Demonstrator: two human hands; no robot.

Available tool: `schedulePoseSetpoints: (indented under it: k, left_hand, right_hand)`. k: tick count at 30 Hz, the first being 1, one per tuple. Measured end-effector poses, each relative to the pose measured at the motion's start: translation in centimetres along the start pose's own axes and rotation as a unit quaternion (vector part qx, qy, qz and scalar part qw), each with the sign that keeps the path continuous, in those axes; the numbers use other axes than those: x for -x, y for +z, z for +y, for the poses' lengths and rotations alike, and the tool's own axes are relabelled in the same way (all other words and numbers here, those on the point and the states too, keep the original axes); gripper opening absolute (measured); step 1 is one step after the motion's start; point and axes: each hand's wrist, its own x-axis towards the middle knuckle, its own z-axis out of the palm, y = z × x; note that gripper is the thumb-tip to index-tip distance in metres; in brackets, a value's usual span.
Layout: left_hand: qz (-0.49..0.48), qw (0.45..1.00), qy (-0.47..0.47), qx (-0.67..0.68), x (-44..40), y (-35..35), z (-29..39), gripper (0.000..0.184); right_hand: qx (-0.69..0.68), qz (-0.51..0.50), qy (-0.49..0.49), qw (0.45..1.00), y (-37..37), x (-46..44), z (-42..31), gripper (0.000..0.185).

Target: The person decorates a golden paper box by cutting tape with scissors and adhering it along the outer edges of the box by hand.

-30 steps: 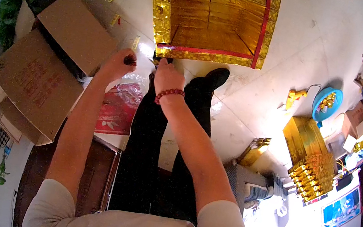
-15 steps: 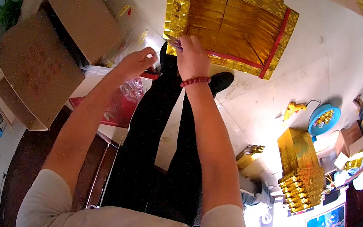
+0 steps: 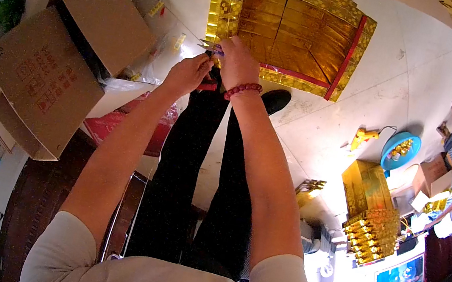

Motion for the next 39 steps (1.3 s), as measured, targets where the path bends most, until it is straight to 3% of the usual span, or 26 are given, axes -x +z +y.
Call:
schedulePoseSetpoints:
  k: [13, 23, 28, 32, 35, 36, 39]
  left_hand:
    - [-0.013, 0.999, -0.044, -0.008, -0.5, -0.1, 0.6, 0.037]
    - [-0.029, 0.999, -0.029, 0.026, -1.0, 0.0, 0.2, 0.033]
    - [-0.038, 0.999, -0.03, 0.025, -1.0, 0.0, 0.1, 0.031]
    - [-0.044, 0.997, -0.047, 0.051, -0.7, -0.6, 0.6, 0.036]
    - [-0.058, 0.987, -0.047, 0.142, -1.1, -0.8, 0.0, 0.048]
    - [-0.057, 0.986, -0.052, 0.147, -1.1, -0.6, -0.4, 0.053]
    - [-0.081, 0.984, -0.071, 0.139, -1.7, -1.0, -0.4, 0.066]
  right_hand:
    - [-0.104, -0.03, -0.016, 0.994, -1.1, -0.1, 0.3, 0.01]
    - [-0.047, 0.022, 0.02, 0.998, 0.4, -0.2, -0.1, 0.006]
    - [-0.011, 0.028, 0.043, 0.999, 0.9, -0.3, -0.5, 0.016]
    - [-0.041, 0.002, 0.103, 0.994, 0.8, -0.4, -1.3, 0.027]
    - [-0.078, 0.008, 0.133, 0.988, -0.1, -0.5, -2.1, 0.024]
    - [-0.051, -0.039, 0.169, 0.984, -0.5, -0.8, -2.4, 0.023]
    - [-0.115, -0.023, 0.112, 0.987, -0.1, -0.4, -1.1, 0.022]
